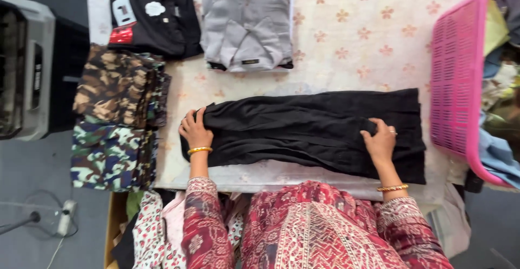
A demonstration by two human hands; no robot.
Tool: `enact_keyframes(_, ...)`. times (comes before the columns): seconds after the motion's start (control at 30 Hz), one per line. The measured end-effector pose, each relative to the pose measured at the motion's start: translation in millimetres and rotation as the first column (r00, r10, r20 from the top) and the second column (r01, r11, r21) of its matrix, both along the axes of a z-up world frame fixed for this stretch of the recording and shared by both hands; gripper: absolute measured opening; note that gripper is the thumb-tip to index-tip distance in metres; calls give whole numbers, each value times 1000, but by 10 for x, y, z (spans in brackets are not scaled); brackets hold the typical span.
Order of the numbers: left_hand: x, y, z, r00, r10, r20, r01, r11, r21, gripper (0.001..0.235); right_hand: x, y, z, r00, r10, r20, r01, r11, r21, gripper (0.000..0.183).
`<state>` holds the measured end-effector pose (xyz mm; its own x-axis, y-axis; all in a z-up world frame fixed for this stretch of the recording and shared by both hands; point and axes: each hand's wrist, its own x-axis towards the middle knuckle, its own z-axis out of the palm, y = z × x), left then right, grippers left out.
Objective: The person folds a light gray shirt on a table, smoothing it and placing it on a stack. They then pick up a black shirt from a pink basket, spread it out, and fold it by hand.
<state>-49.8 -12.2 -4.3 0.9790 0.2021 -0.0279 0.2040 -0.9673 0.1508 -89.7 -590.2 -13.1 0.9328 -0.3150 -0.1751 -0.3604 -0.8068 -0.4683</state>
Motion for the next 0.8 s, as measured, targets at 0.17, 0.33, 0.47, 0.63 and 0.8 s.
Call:
enact_keyframes(0.17, -47, 115, -22, 953, 300, 49, -298, 954, -32, 83, -48, 5, 141, 984, 25, 178, -34, 998, 48, 30)
enact_keyframes(0.33, -81, 217, -54, 841, 530, -105, -540, 830, -139, 94, -67, -19, 424, 920, -116, 374, -18, 942, 336, 22)
enact_keyframes(0.47, -14, 58, 157, 979, 202, -18, -203, 975, -90, 94, -32, 5, 658, 899, -185, 396, -83, 817, 571, 24)
enact_keyframes(0.63, 19, 73, -3, 996, -84, 34, 85, 996, -25, 85, 4, -31, 1053, 876, -370, 309, -82, 516, 853, 49)
enact_keyframes(0.8, 63, 59, -139, 987, 86, 139, -90, 996, 23, 58, -48, -206, 1300, 812, -274, 516, -208, 691, 693, 35)
